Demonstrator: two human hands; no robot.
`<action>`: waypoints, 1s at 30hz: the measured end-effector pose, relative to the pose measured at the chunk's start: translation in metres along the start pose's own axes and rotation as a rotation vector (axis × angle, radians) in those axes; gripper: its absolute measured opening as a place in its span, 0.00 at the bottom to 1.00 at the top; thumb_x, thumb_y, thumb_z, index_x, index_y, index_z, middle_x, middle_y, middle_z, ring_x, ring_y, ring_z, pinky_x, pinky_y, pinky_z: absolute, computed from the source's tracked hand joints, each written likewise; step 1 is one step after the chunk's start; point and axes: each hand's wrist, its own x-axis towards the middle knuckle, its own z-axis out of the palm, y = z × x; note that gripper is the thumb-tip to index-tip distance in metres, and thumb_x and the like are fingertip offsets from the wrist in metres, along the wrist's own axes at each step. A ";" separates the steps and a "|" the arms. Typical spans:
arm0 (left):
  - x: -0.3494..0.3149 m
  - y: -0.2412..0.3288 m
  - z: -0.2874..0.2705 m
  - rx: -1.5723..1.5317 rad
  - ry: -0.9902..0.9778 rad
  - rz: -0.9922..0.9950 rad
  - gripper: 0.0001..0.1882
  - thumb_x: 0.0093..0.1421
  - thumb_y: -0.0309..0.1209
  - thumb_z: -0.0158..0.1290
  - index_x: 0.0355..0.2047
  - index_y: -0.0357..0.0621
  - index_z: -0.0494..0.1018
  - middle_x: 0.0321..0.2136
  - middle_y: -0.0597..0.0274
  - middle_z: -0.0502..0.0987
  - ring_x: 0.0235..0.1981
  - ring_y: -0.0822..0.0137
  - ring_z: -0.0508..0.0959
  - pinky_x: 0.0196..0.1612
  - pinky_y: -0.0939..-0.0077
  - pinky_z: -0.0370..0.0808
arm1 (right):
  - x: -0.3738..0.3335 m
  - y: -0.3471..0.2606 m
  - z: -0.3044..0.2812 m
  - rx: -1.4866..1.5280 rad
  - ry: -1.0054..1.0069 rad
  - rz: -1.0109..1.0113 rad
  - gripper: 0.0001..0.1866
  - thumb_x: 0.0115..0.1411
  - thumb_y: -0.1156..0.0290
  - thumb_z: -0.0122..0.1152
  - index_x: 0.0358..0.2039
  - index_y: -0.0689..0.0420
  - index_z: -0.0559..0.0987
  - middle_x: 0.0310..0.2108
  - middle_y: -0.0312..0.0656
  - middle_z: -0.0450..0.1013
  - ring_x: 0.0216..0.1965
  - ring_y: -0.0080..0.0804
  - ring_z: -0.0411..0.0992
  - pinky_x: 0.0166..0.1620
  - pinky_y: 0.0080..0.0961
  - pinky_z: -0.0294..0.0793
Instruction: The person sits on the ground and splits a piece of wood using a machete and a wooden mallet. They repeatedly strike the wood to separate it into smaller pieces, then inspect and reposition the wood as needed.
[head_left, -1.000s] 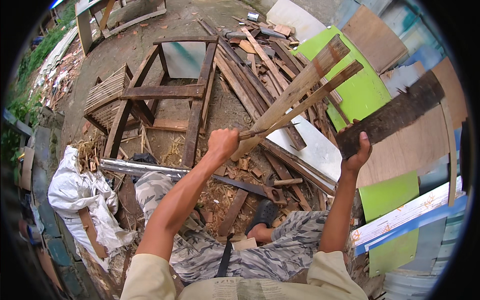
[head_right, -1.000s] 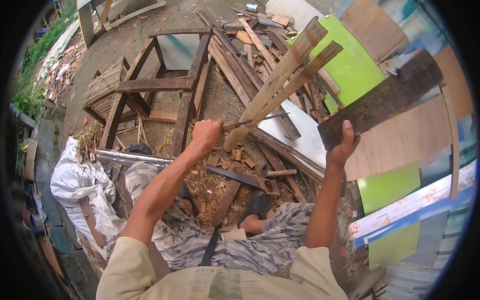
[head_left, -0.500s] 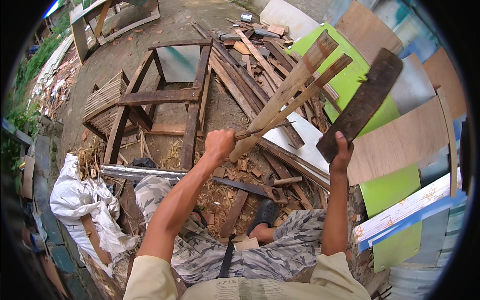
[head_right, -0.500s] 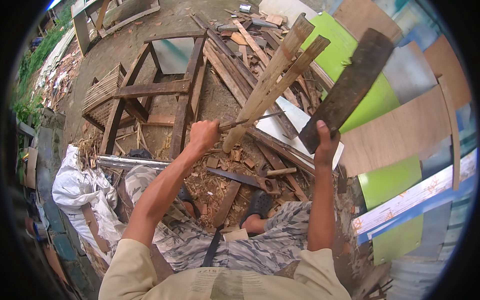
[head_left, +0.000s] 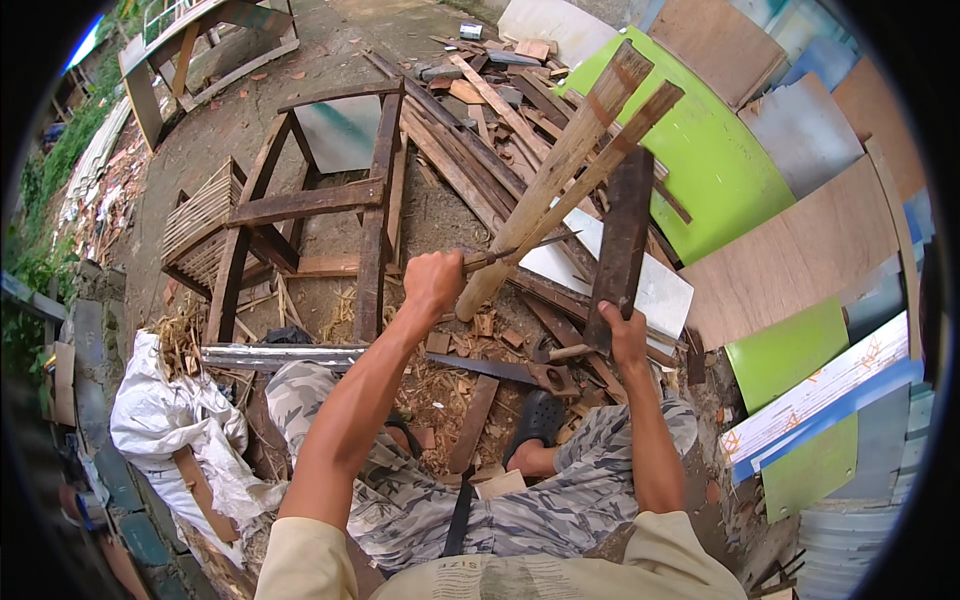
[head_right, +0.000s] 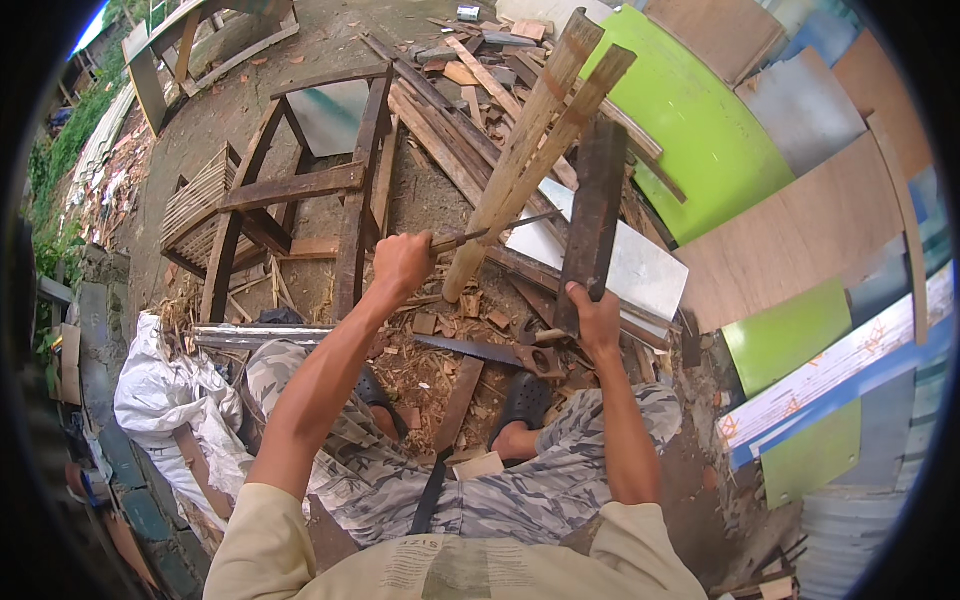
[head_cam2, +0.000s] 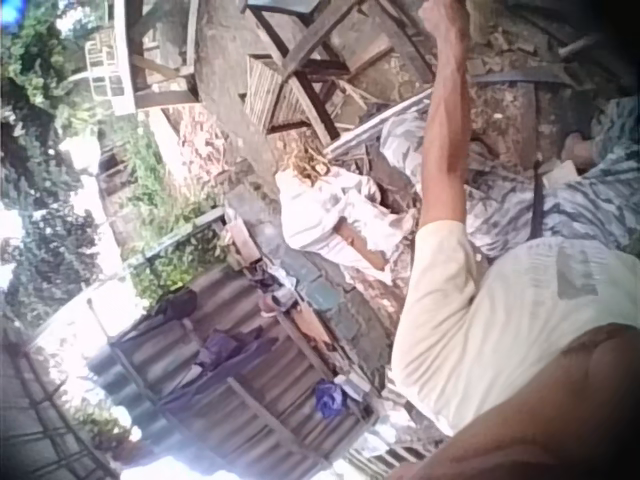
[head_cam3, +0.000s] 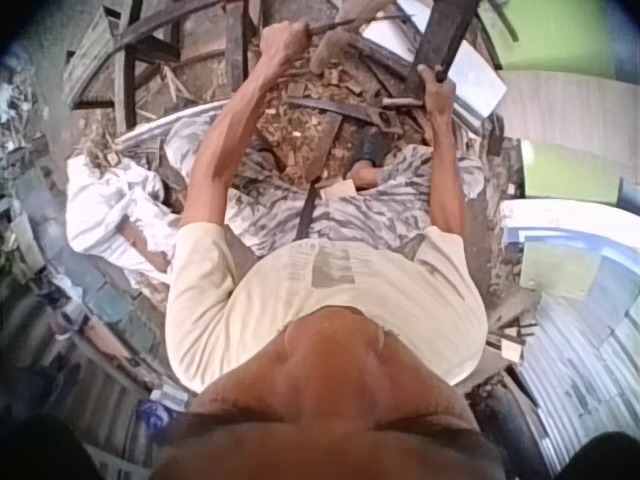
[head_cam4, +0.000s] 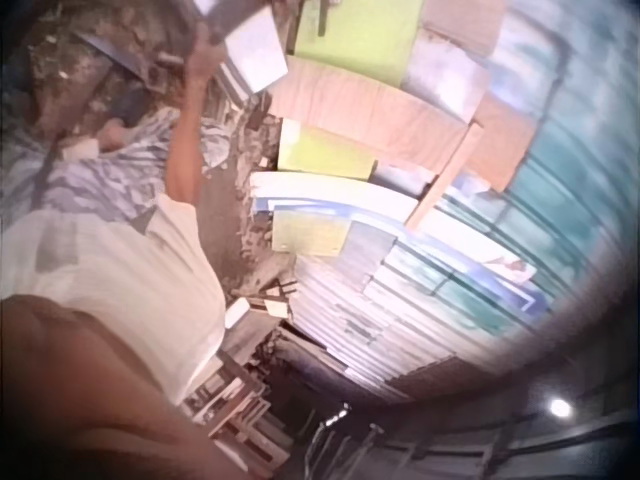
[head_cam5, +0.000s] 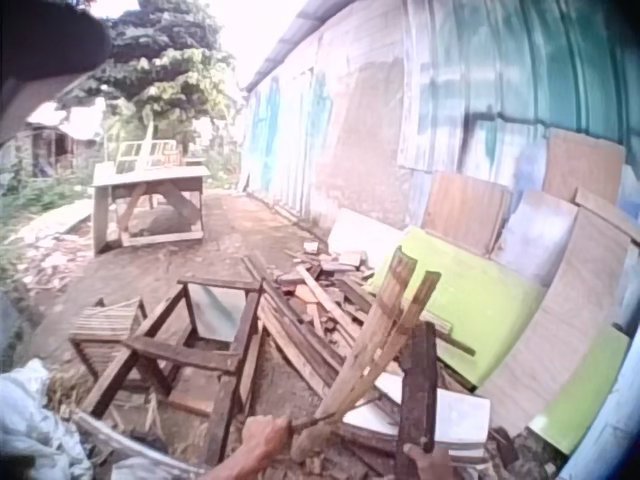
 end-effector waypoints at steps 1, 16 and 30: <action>0.001 0.001 -0.002 0.001 0.014 0.005 0.07 0.56 0.31 0.53 0.30 0.43 0.79 0.23 0.48 0.80 0.26 0.50 0.83 0.29 0.56 0.78 | -0.001 -0.002 -0.010 0.020 0.054 -0.121 0.15 0.57 0.63 0.64 0.34 0.64 0.80 0.29 0.37 0.76 0.29 0.24 0.71 0.34 0.24 0.71; -0.005 -0.007 0.024 -0.057 0.138 -0.003 0.09 0.53 0.36 0.56 0.27 0.44 0.78 0.20 0.47 0.79 0.24 0.47 0.81 0.28 0.53 0.76 | -0.018 -0.011 0.031 -0.663 -0.465 0.029 0.23 0.51 0.53 0.66 0.32 0.64 0.81 0.24 0.50 0.78 0.28 0.44 0.77 0.36 0.35 0.74; -0.013 -0.004 0.030 -0.070 0.081 0.034 0.07 0.54 0.31 0.53 0.29 0.42 0.79 0.22 0.47 0.80 0.25 0.49 0.82 0.28 0.56 0.78 | -0.011 0.039 0.040 -0.777 -0.486 0.058 0.28 0.50 0.54 0.67 0.44 0.63 0.78 0.37 0.53 0.79 0.39 0.50 0.78 0.43 0.41 0.75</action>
